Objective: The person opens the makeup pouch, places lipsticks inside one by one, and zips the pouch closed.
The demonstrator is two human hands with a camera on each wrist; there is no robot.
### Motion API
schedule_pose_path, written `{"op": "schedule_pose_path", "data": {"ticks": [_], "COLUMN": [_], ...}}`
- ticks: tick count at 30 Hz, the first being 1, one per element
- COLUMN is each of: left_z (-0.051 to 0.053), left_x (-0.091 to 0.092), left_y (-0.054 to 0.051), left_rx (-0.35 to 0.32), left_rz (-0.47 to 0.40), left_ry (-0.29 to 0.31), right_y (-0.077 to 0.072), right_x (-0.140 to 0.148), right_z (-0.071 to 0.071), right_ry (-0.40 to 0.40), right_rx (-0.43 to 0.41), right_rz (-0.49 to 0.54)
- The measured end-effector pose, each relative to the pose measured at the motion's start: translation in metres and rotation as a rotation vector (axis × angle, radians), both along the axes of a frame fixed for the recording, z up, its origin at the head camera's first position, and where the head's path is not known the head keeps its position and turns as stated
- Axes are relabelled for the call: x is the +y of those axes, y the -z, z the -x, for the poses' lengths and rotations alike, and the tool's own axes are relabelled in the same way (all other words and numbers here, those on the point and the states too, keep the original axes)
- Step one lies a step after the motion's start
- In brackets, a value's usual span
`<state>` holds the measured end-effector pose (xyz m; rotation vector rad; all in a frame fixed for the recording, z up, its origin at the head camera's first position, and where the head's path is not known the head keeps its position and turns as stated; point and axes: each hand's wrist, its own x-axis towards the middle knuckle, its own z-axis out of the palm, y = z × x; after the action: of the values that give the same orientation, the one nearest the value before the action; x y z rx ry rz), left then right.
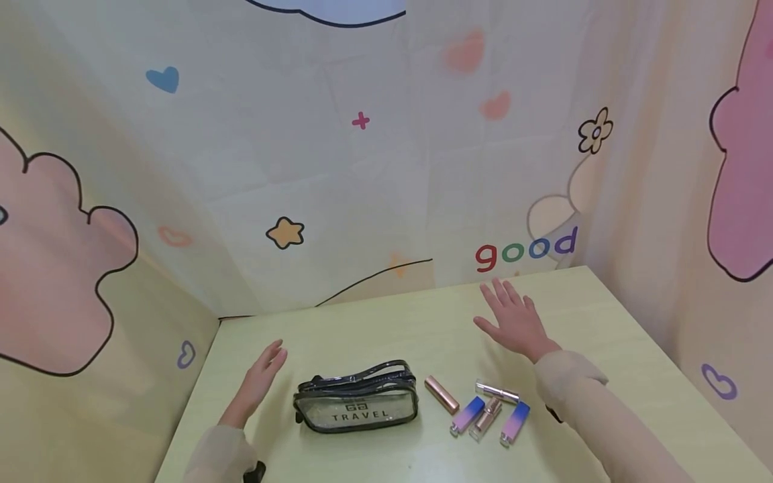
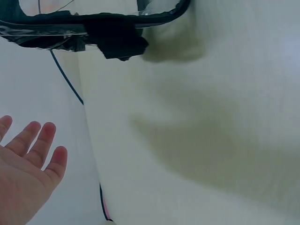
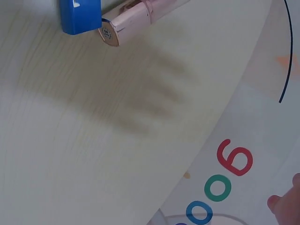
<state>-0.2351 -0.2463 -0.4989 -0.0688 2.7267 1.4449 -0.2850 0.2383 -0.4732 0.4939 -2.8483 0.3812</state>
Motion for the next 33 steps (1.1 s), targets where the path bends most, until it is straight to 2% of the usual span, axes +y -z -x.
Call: {"op": "schedule_pose_path", "data": {"ticks": [7, 12, 18, 25, 33], "left_z": [-0.018, -0.025, -0.032, -0.037, -0.040], "left_x": [-0.008, -0.010, -0.005, 0.001, 0.006], "left_y": [0.017, 0.029, 0.040, 0.045, 0.045], "left_rx": [-0.027, -0.034, -0.006, -0.004, -0.085], "left_rz": [-0.052, -0.110, -0.185, -0.243, -0.255], "left_ry": [0.002, -0.002, 0.019, 0.025, 0.065], "right_y": [0.009, 0.011, 0.013, 0.019, 0.017], "right_x": [-0.012, -0.020, -0.030, -0.044, -0.057], "right_z": [-0.013, -0.022, -0.030, -0.038, -0.048], "right_ry": [-0.075, -0.113, -0.165, -0.221, -0.277], "right_rx": [-0.004, -0.009, 0.016, 0.014, 0.022], "right_rz": [-0.024, -0.014, 0.029, 0.061, 0.089]}}
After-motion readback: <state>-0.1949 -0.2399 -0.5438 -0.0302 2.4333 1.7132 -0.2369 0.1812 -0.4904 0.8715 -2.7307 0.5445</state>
